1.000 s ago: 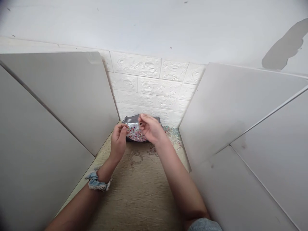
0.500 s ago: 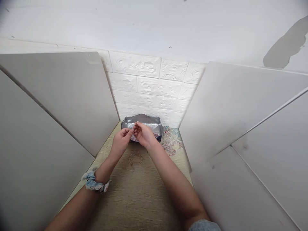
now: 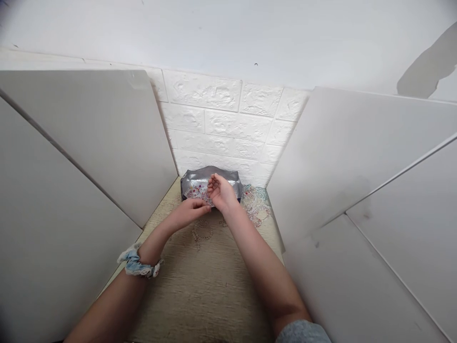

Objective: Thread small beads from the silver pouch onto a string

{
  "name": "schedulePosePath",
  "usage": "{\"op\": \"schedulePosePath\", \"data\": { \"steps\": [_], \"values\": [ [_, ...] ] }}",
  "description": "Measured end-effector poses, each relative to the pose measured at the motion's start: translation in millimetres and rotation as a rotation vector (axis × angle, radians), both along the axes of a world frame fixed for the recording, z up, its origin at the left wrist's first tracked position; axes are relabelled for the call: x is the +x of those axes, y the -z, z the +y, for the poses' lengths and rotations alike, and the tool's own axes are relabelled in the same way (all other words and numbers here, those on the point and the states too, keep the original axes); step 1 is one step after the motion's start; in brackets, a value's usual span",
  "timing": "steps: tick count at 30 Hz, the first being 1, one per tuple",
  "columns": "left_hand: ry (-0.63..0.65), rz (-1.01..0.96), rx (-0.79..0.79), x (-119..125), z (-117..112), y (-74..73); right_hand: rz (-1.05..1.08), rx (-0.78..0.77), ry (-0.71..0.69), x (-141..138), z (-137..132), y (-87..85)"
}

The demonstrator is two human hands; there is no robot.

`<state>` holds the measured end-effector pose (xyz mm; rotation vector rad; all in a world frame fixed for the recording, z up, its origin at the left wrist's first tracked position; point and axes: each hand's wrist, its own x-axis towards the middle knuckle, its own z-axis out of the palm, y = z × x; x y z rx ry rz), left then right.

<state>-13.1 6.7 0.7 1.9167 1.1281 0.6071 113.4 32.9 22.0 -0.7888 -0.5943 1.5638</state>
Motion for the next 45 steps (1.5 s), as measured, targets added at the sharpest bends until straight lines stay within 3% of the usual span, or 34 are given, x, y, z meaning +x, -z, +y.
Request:
{"op": "schedulePosePath", "data": {
  "steps": [4,6,12,17,21,24,28,33,38,42,45],
  "values": [
    [0.222,0.165,0.001,0.6,-7.3,-2.0,0.176,-0.044,0.037,11.3,-1.2,-9.8],
    [0.275,0.246,0.006,0.5,-9.0,-2.9,0.203,-0.045,0.042,15.0,-2.3,-13.7],
    [0.279,0.53,0.157,3.4,-8.4,10.9,0.204,-0.038,0.039,16.7,-4.2,-16.6],
    [0.225,0.604,0.205,6.7,-6.1,22.9,0.207,-0.038,0.021,16.1,-4.0,-16.7],
    [0.213,0.52,0.176,6.9,-6.5,16.1,0.192,-0.02,0.007,19.3,-4.0,-17.6],
    [0.225,0.312,0.11,7.1,-10.5,2.9,0.162,0.002,-0.01,23.8,-4.2,-19.2],
    [0.143,0.03,0.099,6.8,-15.3,-13.1,0.079,0.04,-0.065,30.3,-4.7,-22.6],
    [0.014,-0.184,0.024,4.0,-9.7,-13.3,-0.196,0.115,-0.133,36.7,-7.7,-26.0],
    [-0.064,-0.245,-0.027,2.3,-4.8,-10.4,-0.792,0.199,-0.257,44.0,-13.8,-30.0],
    [-0.142,-0.256,-0.033,1.2,-4.5,-12.4,-1.112,0.248,-0.342,51.1,-17.7,-35.7],
    [-0.186,-0.311,-0.02,0.4,-2.2,-10.7,-1.242,0.33,-0.511,54.8,-19.0,-38.2]
  ]
}}
